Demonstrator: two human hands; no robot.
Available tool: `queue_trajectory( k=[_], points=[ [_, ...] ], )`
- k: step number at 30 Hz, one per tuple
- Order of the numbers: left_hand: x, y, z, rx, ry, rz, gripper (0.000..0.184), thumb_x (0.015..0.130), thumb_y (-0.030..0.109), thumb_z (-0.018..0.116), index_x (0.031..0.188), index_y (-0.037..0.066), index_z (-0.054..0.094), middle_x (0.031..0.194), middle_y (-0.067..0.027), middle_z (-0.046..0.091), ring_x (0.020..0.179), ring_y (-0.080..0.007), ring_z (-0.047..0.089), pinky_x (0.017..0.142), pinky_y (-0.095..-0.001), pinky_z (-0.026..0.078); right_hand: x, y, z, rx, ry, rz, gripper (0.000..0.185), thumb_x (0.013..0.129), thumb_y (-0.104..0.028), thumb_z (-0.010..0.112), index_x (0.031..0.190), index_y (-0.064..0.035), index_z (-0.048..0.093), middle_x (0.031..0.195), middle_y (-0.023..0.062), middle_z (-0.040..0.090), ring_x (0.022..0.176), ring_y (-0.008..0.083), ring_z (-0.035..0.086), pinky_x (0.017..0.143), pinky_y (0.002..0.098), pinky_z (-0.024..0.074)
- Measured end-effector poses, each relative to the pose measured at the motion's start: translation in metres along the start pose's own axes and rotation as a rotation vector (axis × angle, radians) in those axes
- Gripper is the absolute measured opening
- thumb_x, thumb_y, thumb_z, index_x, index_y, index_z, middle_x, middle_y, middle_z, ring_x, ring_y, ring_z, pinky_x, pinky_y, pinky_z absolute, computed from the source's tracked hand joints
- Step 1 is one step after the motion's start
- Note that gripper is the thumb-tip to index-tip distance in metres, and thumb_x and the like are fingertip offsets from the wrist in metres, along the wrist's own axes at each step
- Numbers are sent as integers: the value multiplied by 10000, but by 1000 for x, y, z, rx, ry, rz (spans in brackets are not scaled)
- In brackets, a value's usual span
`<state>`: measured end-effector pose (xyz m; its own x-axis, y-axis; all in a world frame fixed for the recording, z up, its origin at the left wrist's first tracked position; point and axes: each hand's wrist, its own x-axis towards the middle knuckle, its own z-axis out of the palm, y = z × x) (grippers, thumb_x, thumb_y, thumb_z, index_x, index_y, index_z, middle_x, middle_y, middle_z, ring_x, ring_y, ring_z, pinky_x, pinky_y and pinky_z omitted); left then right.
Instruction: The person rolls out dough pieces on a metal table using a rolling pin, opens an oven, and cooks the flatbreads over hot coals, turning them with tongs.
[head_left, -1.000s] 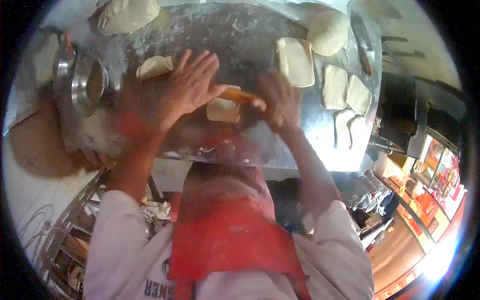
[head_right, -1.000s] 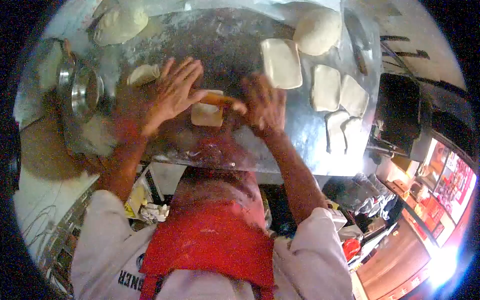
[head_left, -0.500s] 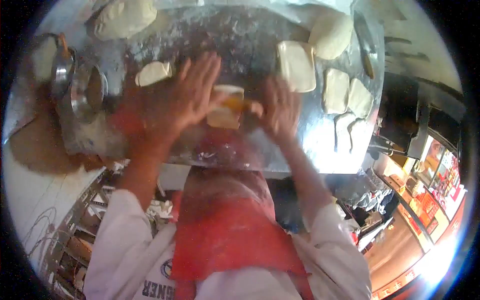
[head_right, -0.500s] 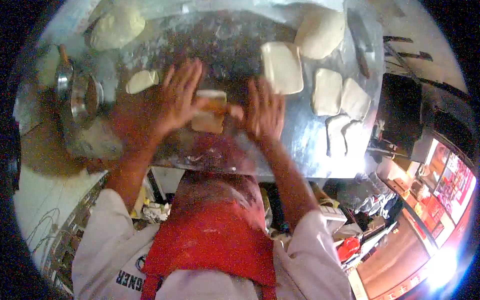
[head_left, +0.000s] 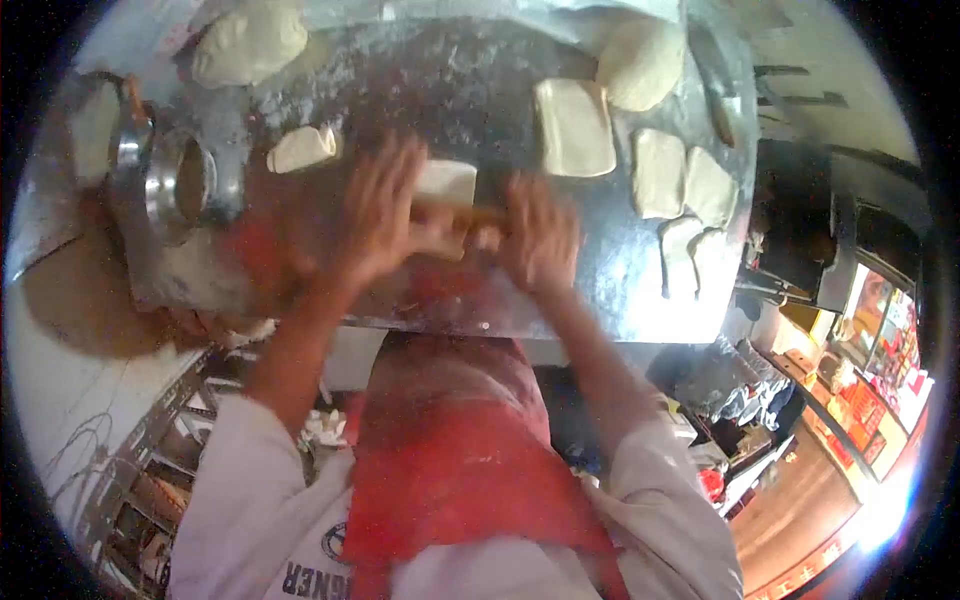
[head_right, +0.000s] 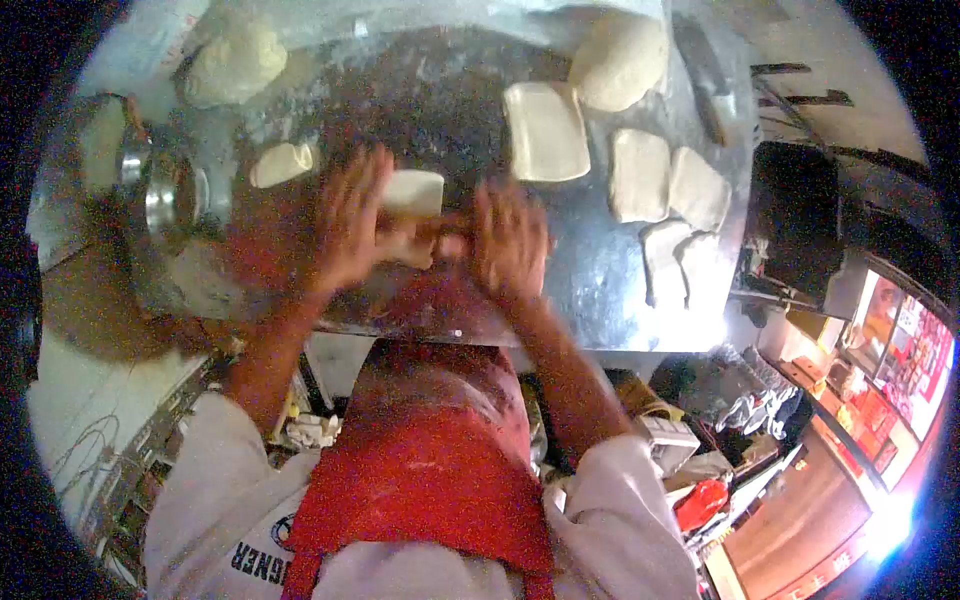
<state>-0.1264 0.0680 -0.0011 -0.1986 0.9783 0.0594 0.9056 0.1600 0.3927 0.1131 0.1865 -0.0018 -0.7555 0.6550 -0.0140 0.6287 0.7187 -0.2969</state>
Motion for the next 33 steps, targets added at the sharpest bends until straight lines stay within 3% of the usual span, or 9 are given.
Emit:
queue_trajectory(
  k=[3, 9, 11, 15, 17, 21, 25, 28, 33],
  points=[
    [-98, 41, -4, 48, -44, 40, 934, 907, 598, 651, 1573, 7, 369, 1654, -175, 344, 1552, -373, 276, 1198, -603, 258, -91, -22, -1, -36, 47, -92, 786, 944, -510, 614, 1542, -40, 420, 1489, 171, 527, 1396, 337, 484, 1189, 570, 281],
    [-43, 23, 7, -231, 54, -143, 807, 935, 390, 715, 1576, 34, 377, 1590, -231, 426, 1463, -400, 419, 1168, -494, 357, -55, 0, -16, 123, 3, -188, 427, 858, -195, 711, 1259, -96, 599, 1157, 83, 637, 1096, 309, 632, 929, 475, 500],
    [-5, 2, 36, -496, 170, -408, 644, 914, 252, 733, 1474, 27, 510, 1437, -249, 573, 1327, -415, 551, 1093, -455, 439, -58, 1, -22, 141, 65, -240, 394, 836, -187, 709, 1211, -112, 613, 1103, 62, 639, 1047, 305, 647, 863, 451, 520],
    [20, -1, 29, -339, -70, -379, 382, 923, 212, 706, 1244, 13, 644, 1191, -214, 677, 1130, -389, 641, 980, -437, 503, -86, 10, -31, 127, 96, -285, 425, 831, -200, 705, 1245, -137, 631, 1213, 87, 629, 1120, 311, 625, 917, 467, 494],
    [13, -8, 27, -445, -61, -295, 197, 977, 170, 663, 1092, 17, 619, 984, -87, 630, 907, -216, 600, 836, -370, 507, -103, 20, -19, 110, 113, -238, 431, 833, -206, 705, 1255, -149, 640, 1256, 97, 622, 1152, 314, 614, 939, 476, 484],
    [-14, 16, -12, -996, 107, -621, 149, 1018, 175, 580, 1061, 36, 612, 1026, -92, 672, 967, -175, 638, 864, -342, 527, -129, 27, -12, 104, -83, -167, 703, 815, -408, 769, 1450, -205, 546, 1470, 107, 501, 1344, 339, 485, 1078, 534, 387],
    [-15, 42, -7, -1229, 205, -370, 283, 1014, 196, 636, 1205, 2, 560, 1169, -131, 664, 1099, -220, 651, 1001, -362, 513, -134, 19, -12, 117, -67, -137, 742, 800, -477, 781, 1451, -207, 547, 1480, 112, 494, 1358, 353, 467, 1084, 537, 379],
    [-16, 51, 8, -633, 140, -380, 763, 888, 264, 812, 1489, 22, 409, 1462, -224, 479, 1380, -335, 463, 1150, -463, 389, -132, 17, -18, 97, -115, -118, 771, 784, -511, 786, 1451, -206, 548, 1488, 116, 485, 1361, 360, 460, 1085, 541, 373],
    [-28, 18, 51, -711, 181, -357, 842, 863, 192, 822, 1543, 61, 343, 1515, -182, 443, 1357, -309, 467, 1125, -452, 405, -135, 19, -15, 99, -123, -104, 787, 772, -531, 791, 1447, -208, 550, 1496, 121, 479, 1363, 369, 455, 1088, 546, 370]
  ],
)
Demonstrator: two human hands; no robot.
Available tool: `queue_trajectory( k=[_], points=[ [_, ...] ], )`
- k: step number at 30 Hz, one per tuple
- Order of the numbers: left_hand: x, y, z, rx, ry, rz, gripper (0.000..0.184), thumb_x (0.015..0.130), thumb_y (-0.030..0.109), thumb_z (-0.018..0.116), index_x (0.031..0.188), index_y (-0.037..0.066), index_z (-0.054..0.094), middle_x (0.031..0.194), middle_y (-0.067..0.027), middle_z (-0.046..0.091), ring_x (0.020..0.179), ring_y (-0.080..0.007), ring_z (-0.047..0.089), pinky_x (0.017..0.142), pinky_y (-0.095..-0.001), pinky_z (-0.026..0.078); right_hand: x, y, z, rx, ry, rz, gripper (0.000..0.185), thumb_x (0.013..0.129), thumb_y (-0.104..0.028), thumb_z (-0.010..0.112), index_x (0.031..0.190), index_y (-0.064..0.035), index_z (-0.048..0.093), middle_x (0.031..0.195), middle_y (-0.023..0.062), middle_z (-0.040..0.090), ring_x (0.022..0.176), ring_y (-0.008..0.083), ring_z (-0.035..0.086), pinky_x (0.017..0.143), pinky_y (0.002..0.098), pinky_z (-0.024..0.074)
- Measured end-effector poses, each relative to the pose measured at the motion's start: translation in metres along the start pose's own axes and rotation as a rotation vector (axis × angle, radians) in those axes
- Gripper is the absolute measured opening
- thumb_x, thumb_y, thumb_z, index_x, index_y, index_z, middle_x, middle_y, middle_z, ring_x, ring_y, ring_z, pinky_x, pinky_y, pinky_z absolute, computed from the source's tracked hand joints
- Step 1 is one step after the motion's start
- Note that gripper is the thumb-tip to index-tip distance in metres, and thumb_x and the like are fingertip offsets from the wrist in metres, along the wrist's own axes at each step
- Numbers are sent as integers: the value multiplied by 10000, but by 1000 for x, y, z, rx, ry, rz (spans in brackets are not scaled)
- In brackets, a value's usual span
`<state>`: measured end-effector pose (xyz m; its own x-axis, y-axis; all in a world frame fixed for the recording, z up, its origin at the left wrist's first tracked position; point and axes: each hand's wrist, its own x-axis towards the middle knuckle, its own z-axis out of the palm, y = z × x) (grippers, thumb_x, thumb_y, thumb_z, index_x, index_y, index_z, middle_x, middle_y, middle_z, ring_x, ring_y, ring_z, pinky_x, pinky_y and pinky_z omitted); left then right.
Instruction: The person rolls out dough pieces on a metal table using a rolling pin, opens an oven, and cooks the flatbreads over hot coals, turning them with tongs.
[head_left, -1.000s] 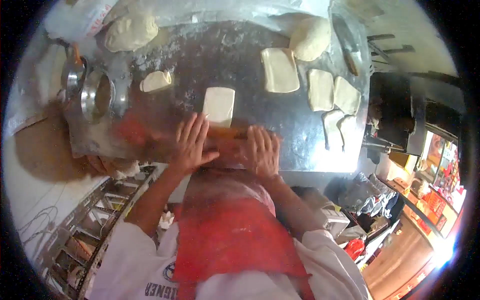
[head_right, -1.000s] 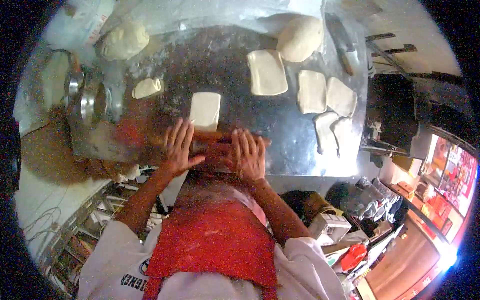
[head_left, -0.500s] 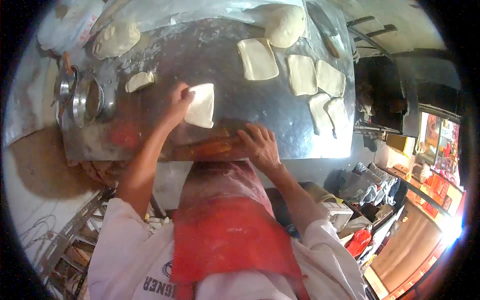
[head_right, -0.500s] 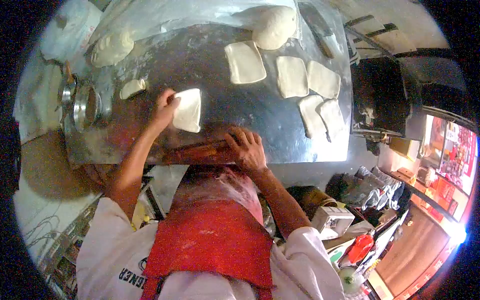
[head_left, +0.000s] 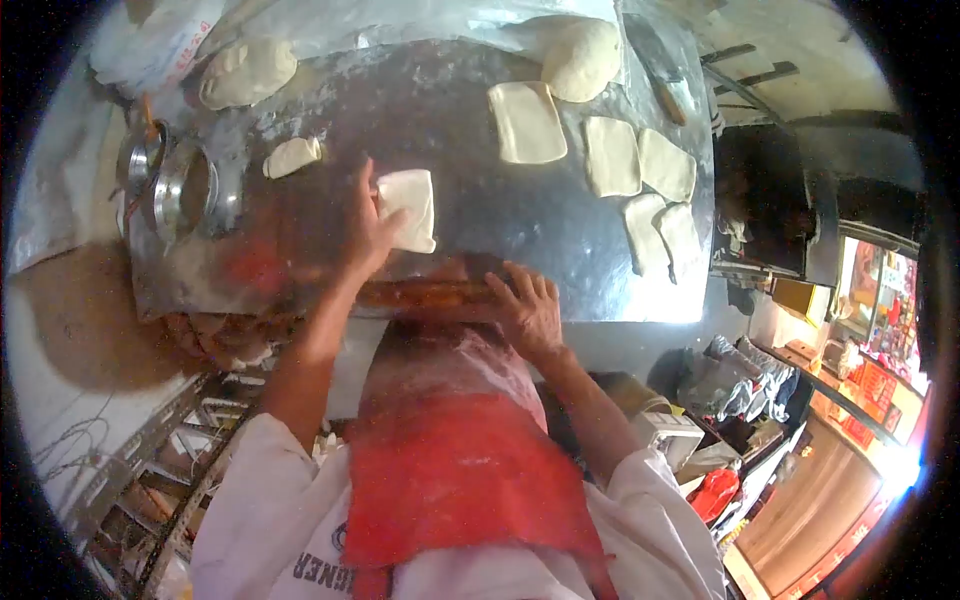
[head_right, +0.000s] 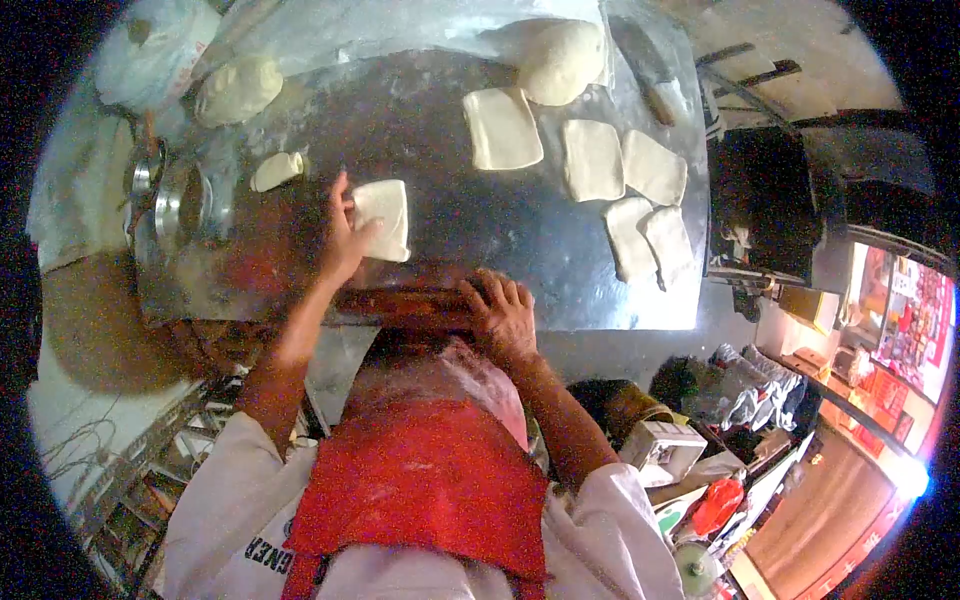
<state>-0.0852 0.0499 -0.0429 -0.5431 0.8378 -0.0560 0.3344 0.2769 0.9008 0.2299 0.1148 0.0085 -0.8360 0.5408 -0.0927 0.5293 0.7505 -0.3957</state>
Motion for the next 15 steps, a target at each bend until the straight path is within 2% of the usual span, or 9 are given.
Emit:
queue_trajectory(
  k=[2, 3, 7, 9, 10, 11, 12, 13, 15],
  points=[
    [9, -5, 1, -64, 150, -146, 752, 843, 168, 802, 1476, 6, 429, 1305, -232, 612, 1158, -362, 625, 1015, -452, 491, 1, -4, -3, 36, -21, 13, 787, 772, -531, 793, 1447, -208, 550, 1498, 122, 478, 1364, 370, 454, 1088, 546, 370],
    [14, -7, -3, 162, 58, -146, 568, 878, 127, 734, 1386, -5, 518, 1158, -195, 688, 1025, -307, 685, 903, -436, 535, 1, -6, -5, 28, -13, 10, 784, 775, -523, 794, 1450, -208, 549, 1499, 121, 478, 1363, 368, 455, 1090, 548, 369],
    [9, 10, -14, 92, -136, -273, 403, 905, 99, 677, 1280, -10, 579, 1082, -174, 695, 969, -275, 683, 852, -426, 533, 2, -3, -1, -3, 22, 0, 767, 782, -503, 795, 1452, -221, 548, 1492, 113, 481, 1361, 359, 457, 1085, 549, 375],
    [1, 35, -22, -289, 101, -165, 383, 977, 142, 660, 1314, 8, 537, 992, -22, 641, 905, -159, 605, 834, -325, 504, 0, -1, 5, 0, 34, -1, 762, 782, -498, 796, 1451, -229, 550, 1486, 110, 485, 1358, 359, 461, 1080, 549, 380],
    [4, 44, -33, -176, 108, -76, 320, 984, 133, 645, 1267, 22, 545, 1010, -22, 619, 893, -141, 576, 811, -289, 489, 0, 0, 7, -2, 43, -11, 757, 782, -493, 797, 1450, -237, 551, 1480, 106, 489, 1355, 359, 464, 1075, 550, 384],
    [5, 67, -42, 8, 95, 4, 333, 964, 127, 665, 1263, 37, 549, 1037, -44, 635, 906, -171, 606, 821, -300, 502, 2, -4, 3, 2, 44, -16, 757, 782, -493, 797, 1450, -237, 551, 1480, 106, 489, 1355, 359, 464, 1075, 550, 384],
    [1, 87, -46, 194, 83, 85, 348, 945, 121, 685, 1260, 51, 553, 1065, -66, 651, 918, -202, 635, 831, -310, 516, 6, -10, -7, -2, 109, -20, 619, 800, -336, 756, 1387, -219, 598, 1443, 103, 526, 1289, 344, 518, 1034, 521, 415],
    [-4, 88, -43, 422, 85, 226, 342, 926, 118, 686, 1247, 61, 579, 1144, -119, 646, 993, -284, 634, 884, -401, 511, 9, -15, -12, -5, 176, -26, 511, 818, -179, 716, 1324, -201, 646, 1407, 99, 564, 1223, 330, 571, 993, 492, 445],
    [-15, 82, -30, 731, -29, 418, 364, 886, 165, 737, 1215, 68, 616, 1293, -167, 626, 1169, -394, 606, 982, -537, 487, 11, -17, -13, -3, 169, -26, 511, 817, -187, 723, 1322, -201, 647, 1397, 97, 567, 1222, 329, 571, 985, 488, 449]
  ],
)
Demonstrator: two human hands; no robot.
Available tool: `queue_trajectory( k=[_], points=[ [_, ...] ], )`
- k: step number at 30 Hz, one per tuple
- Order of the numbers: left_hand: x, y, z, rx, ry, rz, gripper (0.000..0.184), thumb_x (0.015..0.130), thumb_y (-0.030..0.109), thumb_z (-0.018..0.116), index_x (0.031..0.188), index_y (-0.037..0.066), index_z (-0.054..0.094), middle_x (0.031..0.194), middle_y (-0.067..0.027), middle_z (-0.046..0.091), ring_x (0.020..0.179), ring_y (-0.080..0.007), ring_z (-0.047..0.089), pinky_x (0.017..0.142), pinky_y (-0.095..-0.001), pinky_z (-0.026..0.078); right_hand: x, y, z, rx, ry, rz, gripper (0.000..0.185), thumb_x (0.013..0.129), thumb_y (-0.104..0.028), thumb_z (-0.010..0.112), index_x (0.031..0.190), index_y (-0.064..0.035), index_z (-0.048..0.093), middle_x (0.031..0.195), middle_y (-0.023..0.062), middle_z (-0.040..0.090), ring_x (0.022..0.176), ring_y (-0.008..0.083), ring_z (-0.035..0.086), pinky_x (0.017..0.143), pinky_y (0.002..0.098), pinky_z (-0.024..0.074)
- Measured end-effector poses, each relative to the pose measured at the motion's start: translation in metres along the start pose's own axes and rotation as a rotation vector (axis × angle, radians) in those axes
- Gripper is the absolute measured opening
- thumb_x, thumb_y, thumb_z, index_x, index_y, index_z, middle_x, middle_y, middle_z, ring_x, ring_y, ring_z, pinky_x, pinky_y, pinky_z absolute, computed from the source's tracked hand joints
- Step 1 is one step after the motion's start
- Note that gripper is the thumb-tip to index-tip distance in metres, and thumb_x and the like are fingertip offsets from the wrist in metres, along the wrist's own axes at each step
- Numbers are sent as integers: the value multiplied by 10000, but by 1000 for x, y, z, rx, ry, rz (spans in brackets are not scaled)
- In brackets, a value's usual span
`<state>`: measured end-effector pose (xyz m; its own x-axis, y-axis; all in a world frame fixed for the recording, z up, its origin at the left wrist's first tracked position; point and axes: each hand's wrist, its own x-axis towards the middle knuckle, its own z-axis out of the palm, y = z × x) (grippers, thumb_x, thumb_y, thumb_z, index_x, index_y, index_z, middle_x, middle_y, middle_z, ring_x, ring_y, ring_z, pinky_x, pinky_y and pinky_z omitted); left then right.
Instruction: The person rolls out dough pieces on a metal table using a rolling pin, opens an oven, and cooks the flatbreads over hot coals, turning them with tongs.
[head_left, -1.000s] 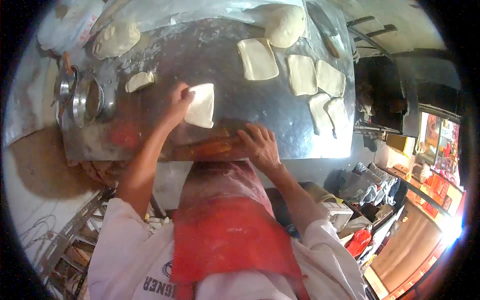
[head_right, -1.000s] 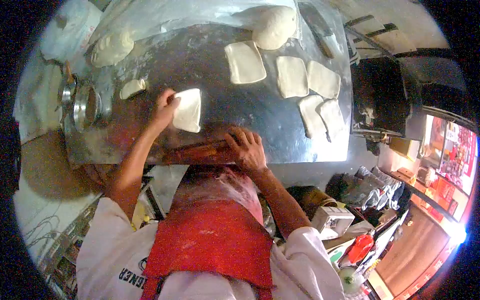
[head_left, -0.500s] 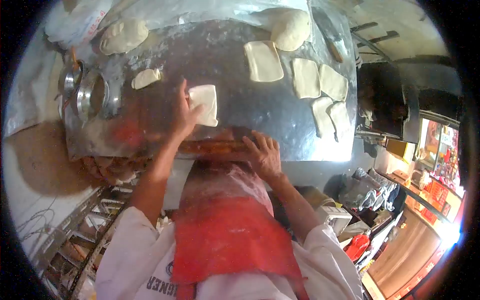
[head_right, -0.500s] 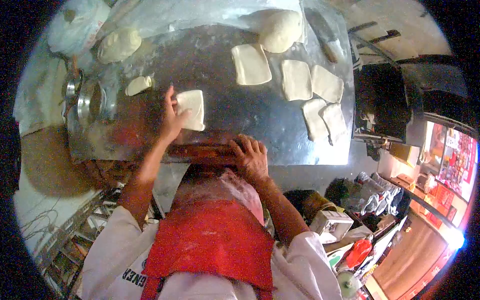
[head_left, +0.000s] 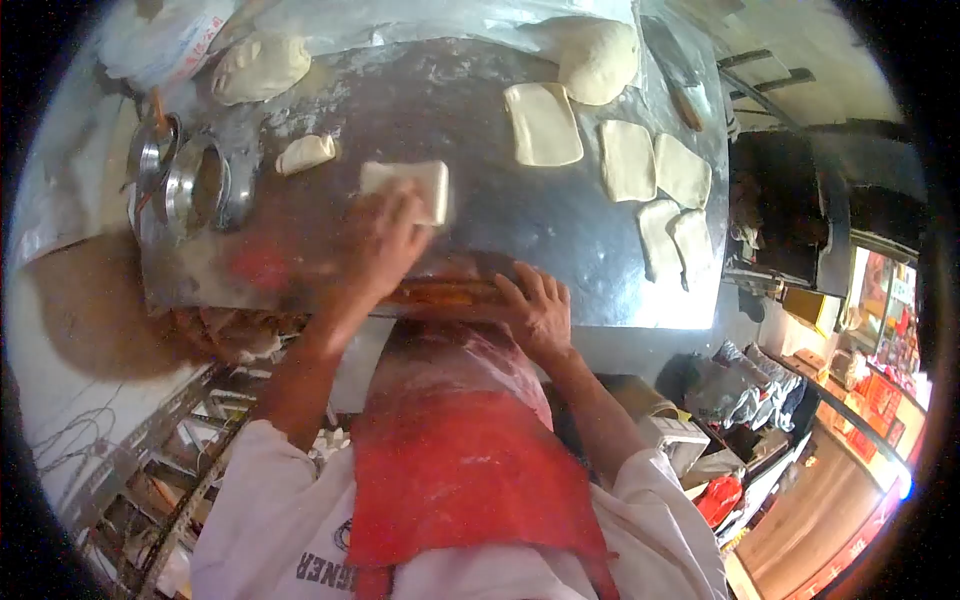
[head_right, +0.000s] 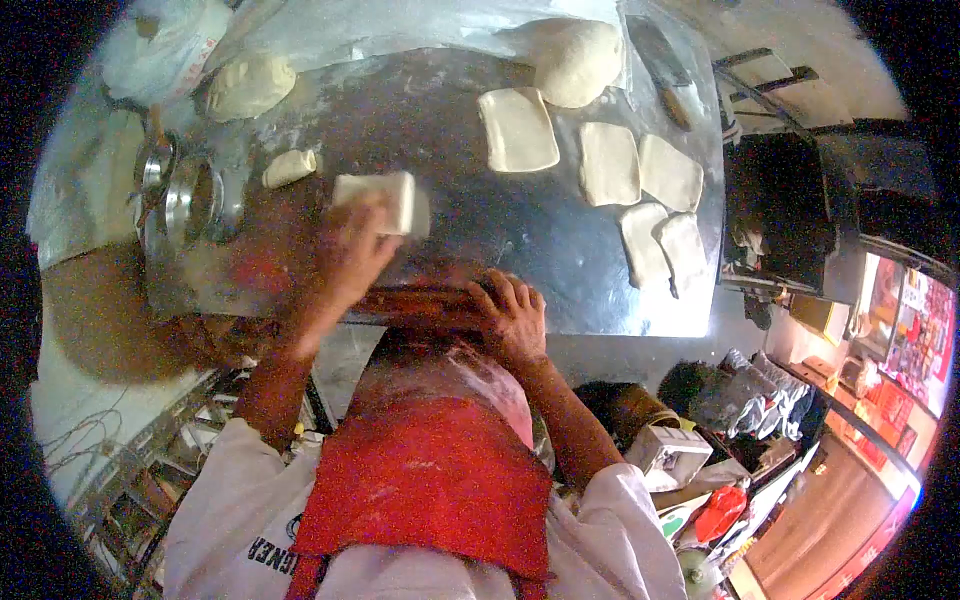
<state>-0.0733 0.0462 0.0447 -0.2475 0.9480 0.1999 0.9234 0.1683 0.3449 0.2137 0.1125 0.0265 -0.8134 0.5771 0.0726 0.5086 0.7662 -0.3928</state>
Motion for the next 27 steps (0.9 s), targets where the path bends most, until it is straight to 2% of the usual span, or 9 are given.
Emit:
queue_trajectory(
  k=[1, 4, 6, 11, 13, 16, 19, 23, 27],
  points=[
    [-10, -4, 3, -99, -261, 63, 410, 894, 206, 751, 1257, 64, 625, 1350, -164, 615, 1255, -386, 582, 1034, -534, 467, 0, 0, -1, -6, -11, 6, 512, 816, -196, 730, 1321, -200, 648, 1386, 95, 570, 1220, 328, 571, 977, 485, 452],
    [-20, -7, 1, -171, -136, 106, 434, 941, 209, 720, 1328, 44, 611, 1377, -181, 612, 1304, -377, 570, 1086, -493, 452, -1, 4, -2, -7, -110, 22, 482, 828, -220, 743, 1300, -191, 652, 1348, 95, 586, 1210, 337, 578, 951, 480, 462],
    [-22, -22, -13, -592, -115, -340, 444, 994, 212, 673, 1386, 26, 580, 1389, -193, 612, 1335, -368, 558, 1123, -450, 435, -1, -2, -8, 7, -120, 25, 466, 832, -233, 748, 1286, -177, 655, 1328, 95, 593, 1198, 333, 585, 928, 482, 471],
    [-17, -54, -17, -581, -1, -473, 490, 1039, 233, 580, 1495, 66, 512, 1567, -192, 481, 1480, -356, 421, 1227, -426, 307, 56, -17, -27, -26, -169, -52, 490, 924, -365, 647, 1362, -148, 610, 1468, 132, 533, 1331, 338, 534, 1005, 498, 459],
    [16, -63, -14, -25, -69, -214, 534, 1045, 273, 573, 1537, 96, 461, 1585, -192, 455, 1505, -365, 380, 1237, -506, 273, 115, 8, 10, -120, -93, -146, 556, 952, -419, 613, 1427, -133, 574, 1552, 164, 476, 1416, 363, 475, 1059, 527, 440],
    [58, -90, 15, 118, 20, -172, 662, 1006, 279, 636, 1598, 145, 370, 1621, -180, 406, 1527, -377, 331, 1228, -608, 229, 187, 23, 29, -170, -80, -143, 638, 986, -495, 556, 1482, -94, 527, 1592, 188, 439, 1462, 378, 432, 1124, 549, 398],
    [25, -75, 6, 45, -111, -151, 797, 976, 333, 666, 1640, 135, 271, 1654, -165, 358, 1537, -378, 312, 1217, -662, 191, 147, 19, 40, -166, -74, -123, 703, 1010, -556, 496, 1500, -52, 499, 1598, 195, 435, 1480, 379, 412, 1162, 549, 365],
    [-35, -58, 21, 75, -129, -156, 806, 977, 484, 619, 1610, 70, 340, 1614, -151, 428, 1522, -350, 353, 1239, -576, 212, 95, 3, 43, 0, -95, -53, 737, 1020, -583, 464, 1532, -53, 456, 1582, 206, 452, 1477, 388, 414, 1180, 549, 341],
    [70, -113, 29, 90, 2, -61, 860, 942, 407, 681, 1627, 64, 291, 1633, -142, 412, 1527, -374, 342, 1238, -622, 174, 219, 34, 30, -194, -110, -193, 749, 1007, -600, 479, 1553, -89, 439, 1585, 207, 443, 1472, 395, 411, 1190, 568, 318]
  ],
)
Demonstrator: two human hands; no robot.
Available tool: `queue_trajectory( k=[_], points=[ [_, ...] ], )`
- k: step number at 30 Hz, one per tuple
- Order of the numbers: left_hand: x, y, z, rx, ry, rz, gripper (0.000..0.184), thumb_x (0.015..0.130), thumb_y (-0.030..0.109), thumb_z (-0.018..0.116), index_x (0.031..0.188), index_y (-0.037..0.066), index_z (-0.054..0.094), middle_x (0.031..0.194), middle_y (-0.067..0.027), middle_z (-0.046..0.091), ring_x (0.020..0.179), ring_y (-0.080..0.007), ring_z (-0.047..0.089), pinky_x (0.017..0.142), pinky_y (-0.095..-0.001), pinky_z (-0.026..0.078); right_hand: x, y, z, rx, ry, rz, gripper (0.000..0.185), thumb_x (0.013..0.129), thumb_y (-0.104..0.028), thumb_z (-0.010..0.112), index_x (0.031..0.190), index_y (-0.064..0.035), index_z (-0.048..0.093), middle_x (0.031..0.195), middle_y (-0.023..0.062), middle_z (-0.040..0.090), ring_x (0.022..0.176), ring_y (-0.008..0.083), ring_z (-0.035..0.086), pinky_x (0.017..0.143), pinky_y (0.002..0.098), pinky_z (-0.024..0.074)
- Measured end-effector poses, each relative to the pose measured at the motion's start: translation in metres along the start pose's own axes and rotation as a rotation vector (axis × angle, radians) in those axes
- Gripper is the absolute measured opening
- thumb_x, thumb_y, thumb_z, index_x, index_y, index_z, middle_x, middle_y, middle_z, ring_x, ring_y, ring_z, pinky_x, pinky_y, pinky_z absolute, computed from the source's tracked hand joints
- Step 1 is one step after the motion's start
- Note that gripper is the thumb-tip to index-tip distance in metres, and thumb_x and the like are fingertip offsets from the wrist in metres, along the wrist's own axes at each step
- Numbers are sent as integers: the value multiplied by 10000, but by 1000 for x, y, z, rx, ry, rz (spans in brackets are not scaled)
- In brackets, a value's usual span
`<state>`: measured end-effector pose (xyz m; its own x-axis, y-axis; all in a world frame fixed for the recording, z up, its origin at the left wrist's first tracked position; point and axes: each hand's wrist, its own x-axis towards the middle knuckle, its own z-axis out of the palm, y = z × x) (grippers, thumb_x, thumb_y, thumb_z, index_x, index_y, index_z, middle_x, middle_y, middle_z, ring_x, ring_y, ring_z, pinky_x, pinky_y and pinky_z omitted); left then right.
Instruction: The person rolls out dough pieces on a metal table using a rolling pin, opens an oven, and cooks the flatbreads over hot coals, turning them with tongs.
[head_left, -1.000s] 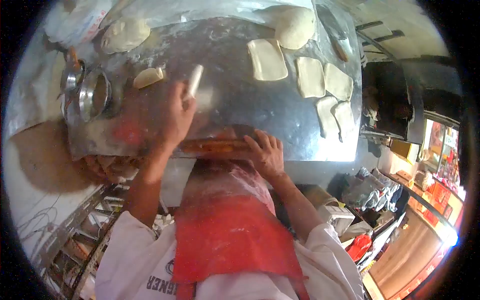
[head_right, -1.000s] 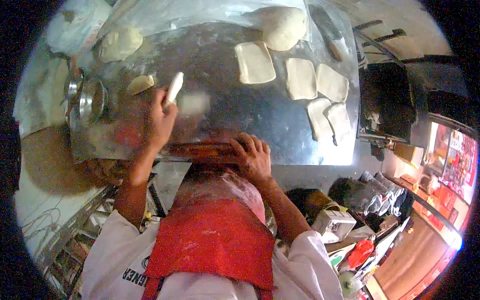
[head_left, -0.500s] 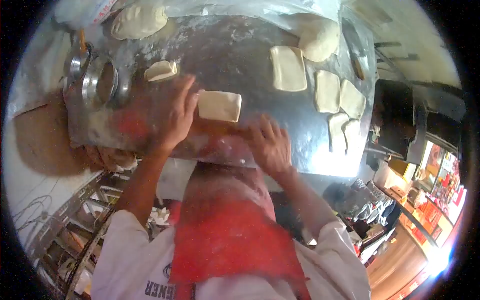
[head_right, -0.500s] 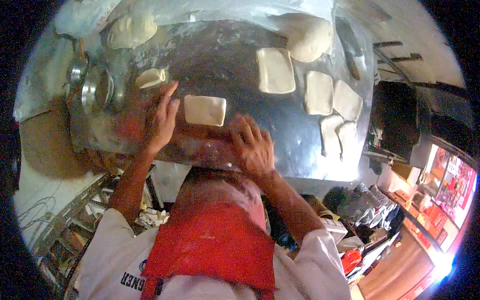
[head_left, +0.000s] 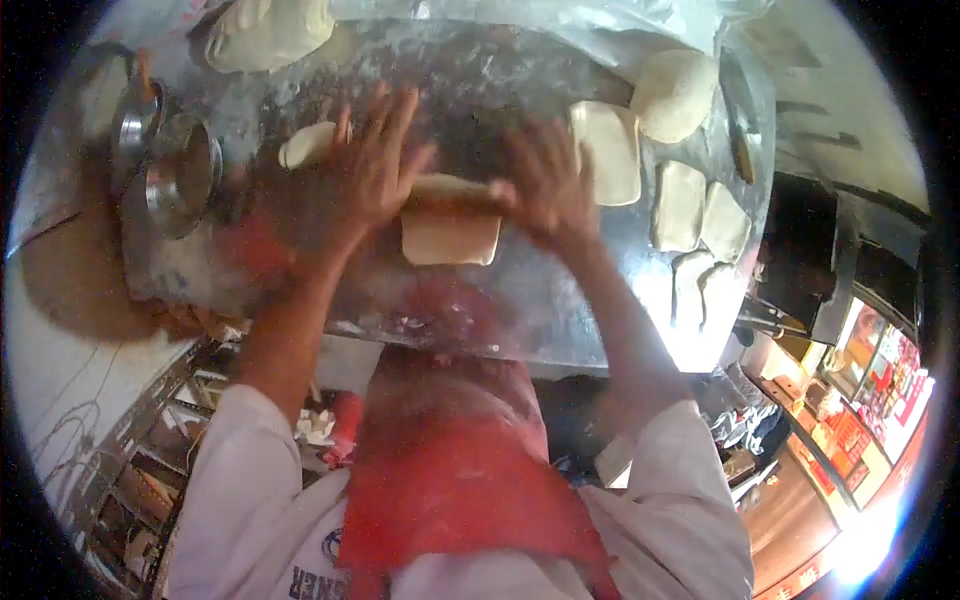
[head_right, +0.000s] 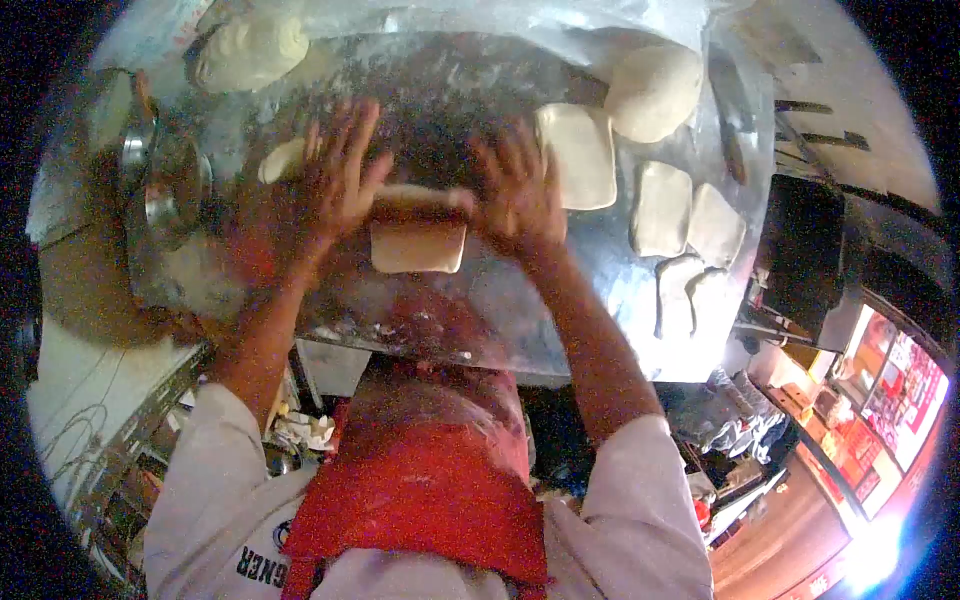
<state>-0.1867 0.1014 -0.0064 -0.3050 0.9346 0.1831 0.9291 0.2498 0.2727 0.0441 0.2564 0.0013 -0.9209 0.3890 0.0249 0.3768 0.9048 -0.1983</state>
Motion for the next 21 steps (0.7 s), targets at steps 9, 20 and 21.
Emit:
queue_trajectory(
  k=[9, 20, 21],
  points=[
    [-89, 42, -9, -72, -136, 14, 859, 937, 544, 624, 1588, 45, 370, 1660, -149, 358, 1544, -341, 313, 1232, -587, 225, -90, -43, 15, 232, 6, 169, 777, 999, -624, 461, 1575, -105, 413, 1582, 212, 441, 1481, 403, 393, 1215, 564, 282],
    [-101, 51, -6, -197, -192, -19, 945, 902, 498, 696, 1629, 58, 281, 1681, -166, 305, 1556, -372, 276, 1239, -602, 185, -106, -52, 10, 214, -5, 199, 686, 1019, -437, 508, 1589, -80, 374, 1610, 222, 402, 1489, 395, 391, 1209, 542, 302],
    [-88, 48, -9, -162, -162, 20, 926, 909, 538, 675, 1609, 48, 319, 1656, -171, 344, 1542, -363, 307, 1231, -604, 207, -99, -45, 13, 169, -10, 183, 683, 1025, -438, 499, 1586, -69, 375, 1617, 223, 392, 1490, 394, 390, 1211, 541, 299]
  ],
)
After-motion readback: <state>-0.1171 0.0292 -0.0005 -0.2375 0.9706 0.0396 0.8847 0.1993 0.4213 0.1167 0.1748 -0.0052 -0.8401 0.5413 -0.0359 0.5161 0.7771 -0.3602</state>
